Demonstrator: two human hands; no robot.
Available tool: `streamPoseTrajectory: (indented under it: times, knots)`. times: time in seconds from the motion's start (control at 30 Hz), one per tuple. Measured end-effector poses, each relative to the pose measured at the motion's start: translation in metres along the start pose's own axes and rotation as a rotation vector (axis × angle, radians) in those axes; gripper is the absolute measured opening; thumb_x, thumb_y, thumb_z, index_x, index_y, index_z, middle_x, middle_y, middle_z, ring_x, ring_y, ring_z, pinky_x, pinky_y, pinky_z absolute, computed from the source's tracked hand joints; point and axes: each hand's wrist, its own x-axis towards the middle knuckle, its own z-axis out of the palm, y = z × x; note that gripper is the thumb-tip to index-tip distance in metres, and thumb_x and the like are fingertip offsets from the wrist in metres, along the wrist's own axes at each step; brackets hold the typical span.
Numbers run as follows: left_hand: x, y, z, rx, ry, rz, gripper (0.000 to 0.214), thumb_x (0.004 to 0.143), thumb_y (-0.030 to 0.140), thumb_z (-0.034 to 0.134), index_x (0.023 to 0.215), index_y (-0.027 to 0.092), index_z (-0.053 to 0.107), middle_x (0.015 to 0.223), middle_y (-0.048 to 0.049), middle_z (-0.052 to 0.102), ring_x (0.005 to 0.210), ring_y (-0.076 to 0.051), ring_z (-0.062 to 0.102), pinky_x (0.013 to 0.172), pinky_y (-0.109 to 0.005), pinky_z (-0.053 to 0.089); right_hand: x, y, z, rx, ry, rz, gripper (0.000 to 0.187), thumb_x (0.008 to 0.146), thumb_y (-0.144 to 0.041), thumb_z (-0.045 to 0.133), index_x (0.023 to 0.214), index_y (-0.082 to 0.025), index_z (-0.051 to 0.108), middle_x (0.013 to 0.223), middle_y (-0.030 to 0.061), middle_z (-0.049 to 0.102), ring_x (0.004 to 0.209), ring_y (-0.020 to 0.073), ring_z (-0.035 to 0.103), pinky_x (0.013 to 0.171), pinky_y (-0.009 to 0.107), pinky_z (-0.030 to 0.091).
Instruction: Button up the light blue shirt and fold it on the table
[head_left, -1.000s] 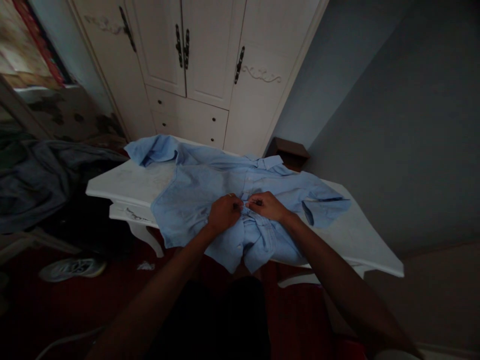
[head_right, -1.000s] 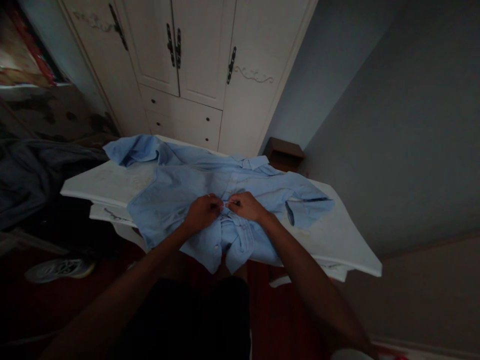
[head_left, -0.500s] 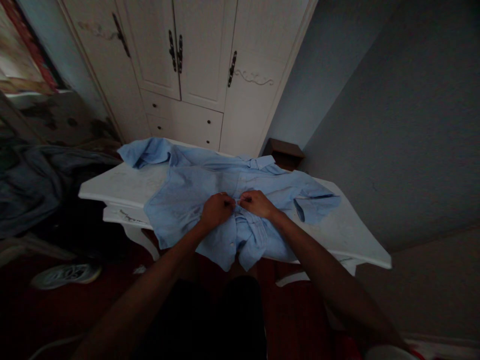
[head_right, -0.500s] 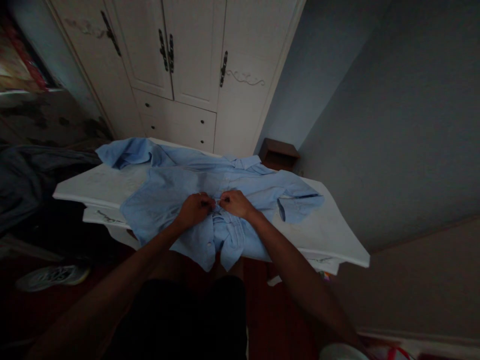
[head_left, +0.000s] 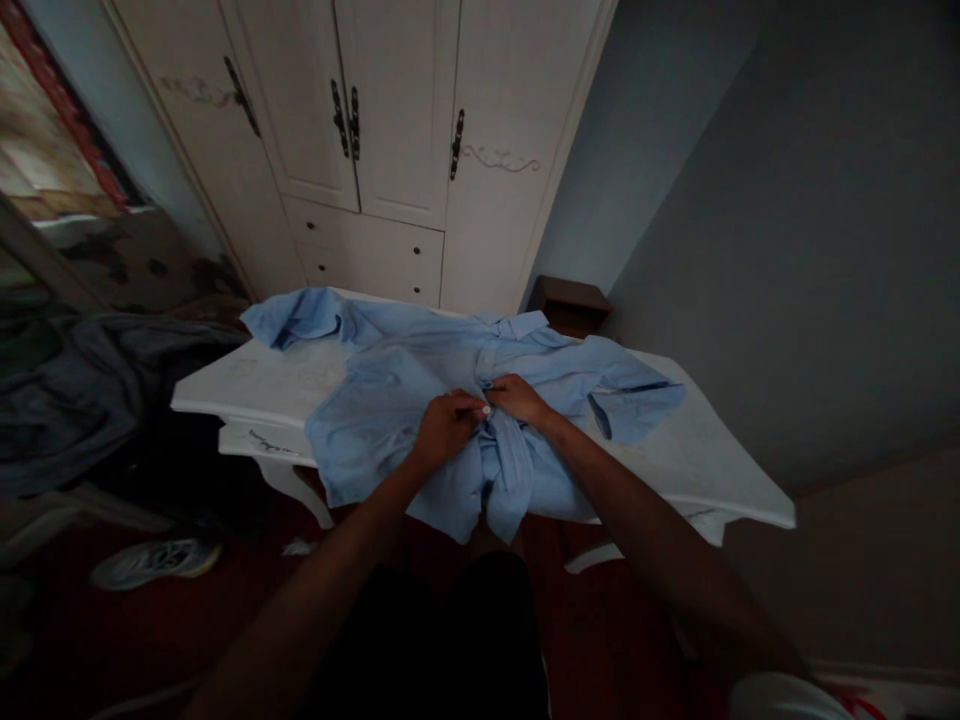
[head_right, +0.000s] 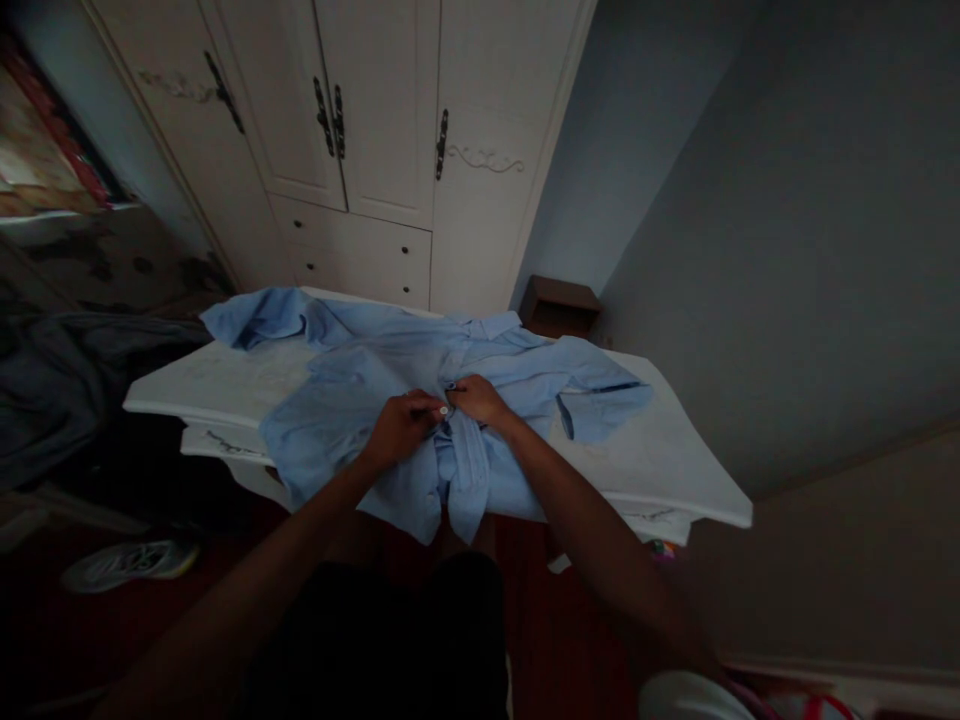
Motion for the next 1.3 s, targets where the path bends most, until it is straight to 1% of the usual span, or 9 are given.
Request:
streamPoseTrajectory:
  times: [0.17, 0.37, 0.53, 0.67, 0.8, 0.87, 1.0, 1.2, 1.3]
  knots:
    - [0.0, -0.001, -0.004, -0.044, 0.065, -0.094, 0.021, 0.076, 0.032, 0.061, 0.079, 0.013, 0.071, 0.074, -0.004, 0.07, 0.07, -0.016, 0.064, 0.065, -0.026, 0.05, -0.006, 0.005, -0.004, 0.12, -0.019, -0.037, 0.017, 0.066, -0.027, 0.055, 0.053, -0.017, 0.053, 0.05, -0.0065, 0.043, 0.052, 0.0091, 0.039, 0.052, 0.022, 0.028]
    - [-0.013, -0.004, -0.04, 0.213, 0.11, -0.025, 0.022, 0.081, 0.032, 0.055, 0.078, 0.015, 0.069, 0.076, -0.0044, 0.068, 0.07, -0.017, 0.063, 0.068, -0.028, 0.048, -0.029, 0.01, -0.007, 0.283, 0.055, -0.056, 0.029, 0.07, -0.047, 0.055, 0.063, -0.02, 0.048, 0.057, -0.0059, 0.042, 0.051, 0.0092, 0.038, 0.05, 0.022, 0.031]
    - [-0.023, 0.0, -0.059, 0.49, -0.031, 0.092, 0.022, 0.085, 0.026, 0.051, 0.08, 0.017, 0.07, 0.079, -0.0064, 0.067, 0.076, -0.018, 0.062, 0.074, -0.031, 0.048, -0.049, 0.008, -0.026, 0.345, 0.007, -0.063, 0.027, 0.071, -0.044, 0.059, 0.064, -0.019, 0.052, 0.058, -0.0055, 0.044, 0.052, 0.0089, 0.039, 0.051, 0.022, 0.032]
    - [-0.015, 0.011, -0.06, 0.638, -0.166, 0.094, 0.029, 0.089, 0.034, 0.048, 0.079, 0.018, 0.071, 0.083, -0.007, 0.067, 0.078, -0.02, 0.063, 0.075, -0.031, 0.047, -0.06, -0.006, -0.052, 0.044, -0.167, -0.088, 0.022, 0.075, -0.036, 0.058, 0.062, -0.018, 0.057, 0.054, -0.0046, 0.047, 0.052, 0.0099, 0.042, 0.052, 0.023, 0.032]
    - [0.01, 0.023, -0.053, 0.714, -0.036, 0.072, 0.042, 0.092, 0.044, 0.042, 0.084, 0.018, 0.073, 0.091, -0.0093, 0.068, 0.085, -0.021, 0.063, 0.078, -0.032, 0.048, -0.059, -0.031, -0.068, -0.334, 0.024, -0.033, 0.012, 0.074, -0.023, 0.057, 0.065, -0.018, 0.064, 0.062, -0.0001, 0.061, 0.059, 0.013, 0.053, 0.057, 0.024, 0.036]
    - [0.025, 0.026, -0.046, 0.721, -0.044, 0.088, 0.038, 0.091, 0.044, 0.045, 0.091, 0.018, 0.074, 0.096, -0.0098, 0.068, 0.089, -0.021, 0.062, 0.08, -0.031, 0.047, -0.054, -0.046, -0.065, -0.35, 0.09, -0.047, 0.013, 0.078, -0.025, 0.057, 0.075, -0.017, 0.067, 0.072, 0.0022, 0.066, 0.065, 0.0144, 0.057, 0.061, 0.025, 0.039]
    - [0.043, 0.019, -0.031, 0.791, -0.243, 0.076, 0.028, 0.084, 0.039, 0.055, 0.087, 0.018, 0.074, 0.09, -0.0102, 0.069, 0.085, -0.022, 0.063, 0.075, -0.03, 0.047, -0.034, -0.061, -0.043, -0.406, 0.022, -0.133, 0.022, 0.084, -0.037, 0.06, 0.085, -0.017, 0.068, 0.078, 0.0042, 0.068, 0.07, 0.0159, 0.06, 0.063, 0.025, 0.038]
    - [0.047, -0.001, -0.029, 0.67, -0.311, 0.12, 0.023, 0.078, 0.02, 0.054, 0.088, 0.016, 0.074, 0.089, -0.0113, 0.07, 0.083, -0.023, 0.064, 0.076, -0.031, 0.047, 0.005, -0.043, -0.021, -0.397, -0.208, -0.183, 0.013, 0.075, -0.029, 0.073, 0.079, -0.018, 0.069, 0.073, 0.0015, 0.067, 0.067, 0.0153, 0.06, 0.06, 0.024, 0.037]
    - [0.051, -0.007, -0.035, 0.519, -0.358, 0.15, 0.033, 0.073, 0.01, 0.049, 0.093, 0.017, 0.074, 0.089, -0.0083, 0.071, 0.081, -0.02, 0.064, 0.078, -0.029, 0.047, 0.013, -0.032, -0.023, -0.349, -0.221, -0.215, 0.007, 0.07, -0.018, 0.073, 0.076, -0.018, 0.07, 0.068, -0.0007, 0.067, 0.064, 0.0143, 0.06, 0.059, 0.023, 0.038]
